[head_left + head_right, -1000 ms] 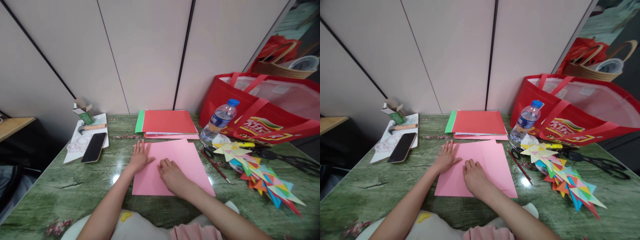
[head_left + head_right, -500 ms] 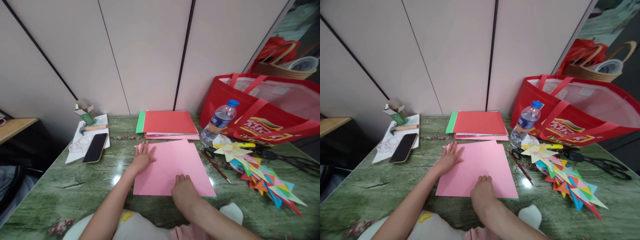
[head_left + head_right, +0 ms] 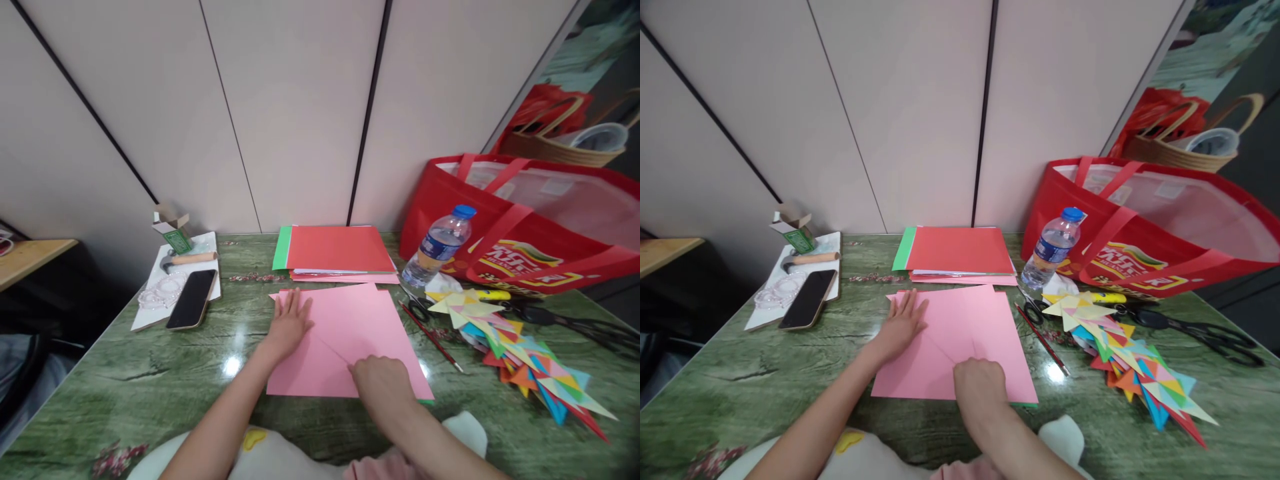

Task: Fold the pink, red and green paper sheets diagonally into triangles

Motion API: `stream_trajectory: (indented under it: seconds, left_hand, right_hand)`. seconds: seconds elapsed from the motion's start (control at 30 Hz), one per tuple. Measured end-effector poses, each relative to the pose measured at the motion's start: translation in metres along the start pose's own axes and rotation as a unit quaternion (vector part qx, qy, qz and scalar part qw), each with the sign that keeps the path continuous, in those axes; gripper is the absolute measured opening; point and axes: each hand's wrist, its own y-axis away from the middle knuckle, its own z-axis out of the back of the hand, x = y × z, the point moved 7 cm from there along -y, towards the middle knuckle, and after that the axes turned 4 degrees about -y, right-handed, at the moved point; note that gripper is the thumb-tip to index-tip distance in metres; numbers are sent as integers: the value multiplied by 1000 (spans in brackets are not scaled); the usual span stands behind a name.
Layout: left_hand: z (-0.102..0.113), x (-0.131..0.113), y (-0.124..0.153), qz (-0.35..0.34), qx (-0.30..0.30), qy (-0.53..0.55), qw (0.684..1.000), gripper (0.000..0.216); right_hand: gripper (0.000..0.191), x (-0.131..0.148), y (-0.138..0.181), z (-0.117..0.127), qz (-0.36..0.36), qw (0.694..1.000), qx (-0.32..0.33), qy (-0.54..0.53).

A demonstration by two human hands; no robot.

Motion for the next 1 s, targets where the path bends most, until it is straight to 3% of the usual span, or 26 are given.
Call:
stream_trajectory:
  seconds: [0.07, 0.13, 0.2, 0.3, 0.4, 0.77, 0.87, 1.0]
  left_hand:
    - [-1, -16, 3, -29, -10, -3, 1000, 48]
    - [-4, -35, 8, -72, -9, -1, 997, 50]
    - [-7, -53, 13, -115, -1, 5, 993, 53]
    - [-9, -63, 17, -156, 18, 19, 987, 54]
    - [-10, -48, 11, -123, 39, 25, 991, 56]
    - [-14, 61, -12, 104, 19, 16, 994, 57]
    - [-11, 70, -9, 126, -3, 16, 992, 54]
    - [5, 65, -5, 141, -69, 16, 988, 56]
  right_hand:
    - [27, -1, -7, 7, -2, 999, -35, 3]
    - [30, 6, -13, 3, 49, 996, -68, 16]
    - [43, 13, -17, -12, 104, 990, -77, 48]
    - [51, 14, -20, -34, 124, 985, -69, 94]
    - [52, 15, -20, -39, 131, 982, -66, 117]
    - [53, 15, -17, -28, 136, 983, -36, 117]
    - [53, 13, -17, -24, 131, 985, -23, 107]
    - [47, 12, -19, -18, 130, 987, -35, 91]
